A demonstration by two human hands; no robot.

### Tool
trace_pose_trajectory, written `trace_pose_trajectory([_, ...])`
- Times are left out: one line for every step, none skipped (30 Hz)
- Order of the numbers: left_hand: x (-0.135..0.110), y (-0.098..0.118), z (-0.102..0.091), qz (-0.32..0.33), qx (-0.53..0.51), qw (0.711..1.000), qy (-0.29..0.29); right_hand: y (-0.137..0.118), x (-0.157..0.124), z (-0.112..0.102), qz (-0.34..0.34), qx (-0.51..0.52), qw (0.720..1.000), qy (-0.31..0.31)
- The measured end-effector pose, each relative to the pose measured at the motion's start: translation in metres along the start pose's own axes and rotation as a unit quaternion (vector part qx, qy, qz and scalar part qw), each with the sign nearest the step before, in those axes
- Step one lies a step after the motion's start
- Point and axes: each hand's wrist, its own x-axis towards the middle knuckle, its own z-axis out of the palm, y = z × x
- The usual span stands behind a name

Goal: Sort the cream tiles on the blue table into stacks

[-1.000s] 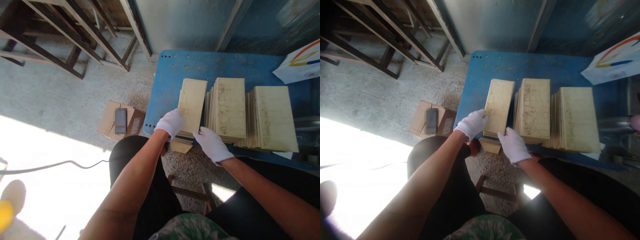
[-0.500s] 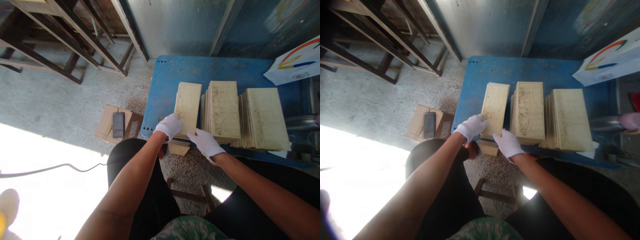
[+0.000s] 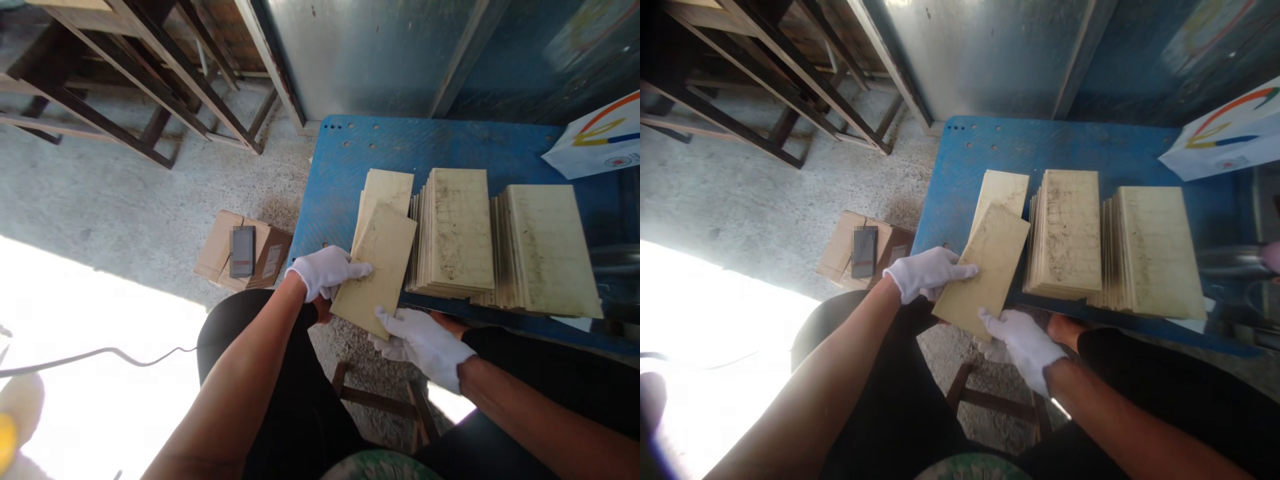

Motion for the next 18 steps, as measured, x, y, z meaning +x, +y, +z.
trace_pose_trajectory([-0.002,0.000,-0.001,0.007,-0.030,1.000,-0.006,0.002,0.000,-0.002,0.009,-0.014,0.999,-0.039])
trace_pose_trajectory([-0.004,0.001,-0.001,0.011,-0.064,0.998,-0.007,0.003,0.001,-0.004,0.011,-0.027,0.997,-0.067])
trace_pose_trajectory([-0.006,0.002,0.000,0.011,-0.102,0.995,-0.006,0.003,0.001,-0.006,0.005,-0.035,0.995,-0.088])
trace_pose_trajectory([-0.007,0.004,0.001,0.008,-0.141,0.990,-0.004,0.003,0.002,-0.007,-0.008,-0.037,0.994,-0.102])
trace_pose_trajectory([-0.008,0.006,0.002,0.006,-0.182,0.983,-0.004,0.003,0.002,-0.008,-0.021,-0.036,0.993,-0.107])
trace_pose_trajectory([-0.010,0.008,0.004,0.005,-0.222,0.975,-0.003,0.003,0.002,-0.009,-0.031,-0.037,0.993,-0.106])
trace_pose_trajectory([-0.011,0.010,0.006,0.004,-0.258,0.966,-0.004,0.002,0.002,-0.009,-0.036,-0.039,0.993,-0.101])
trace_pose_trajectory([-0.013,0.012,0.007,0.004,-0.290,0.957,-0.004,0.001,0.001,-0.008,-0.037,-0.041,0.994,-0.097])
trace_pose_trajectory([-0.015,0.013,0.008,0.007,-0.318,0.948,-0.004,0.000,0.001,-0.007,-0.038,-0.046,0.994,-0.094])
trace_pose_trajectory([-0.017,0.014,0.008,0.011,-0.341,0.940,-0.002,-0.002,0.000,-0.007,-0.040,-0.049,0.994,-0.093])
trace_pose_trajectory([-0.020,0.016,0.008,0.017,-0.359,0.933,0.000,-0.004,0.000,-0.006,-0.045,-0.046,0.993,-0.096])
trace_pose_trajectory([-0.023,0.016,0.006,0.023,-0.372,0.928,0.005,-0.008,0.000,-0.007,-0.055,-0.036,0.993,-0.102])
trace_pose_trajectory([-0.027,0.017,0.004,0.031,-0.381,0.924,0.008,-0.014,0.001,-0.007,-0.070,-0.023,0.991,-0.110])
trace_pose_trajectory([-0.030,0.017,0.002,0.040,-0.388,0.921,0.011,-0.021,0.002,-0.009,-0.093,-0.007,0.989,-0.113])
trace_pose_trajectory([-0.033,0.018,-0.001,0.049,-0.393,0.918,0.011,-0.030,0.003,-0.011,-0.122,0.008,0.986,-0.112])
trace_pose_trajectory([-0.036,0.018,-0.003,0.058,-0.395,0.917,0.008,-0.041,0.005,-0.015,-0.155,0.018,0.982,-0.107])
trace_pose_trajectory([-0.038,0.018,-0.006,0.068,-0.393,0.917,0.005,-0.053,0.006,-0.018,-0.193,0.021,0.976,-0.094])
trace_pose_trajectory([-0.040,0.018,-0.007,0.077,-0.387,0.919,0.001,-0.065,0.007,-0.022,-0.225,0.016,0.971,-0.079])
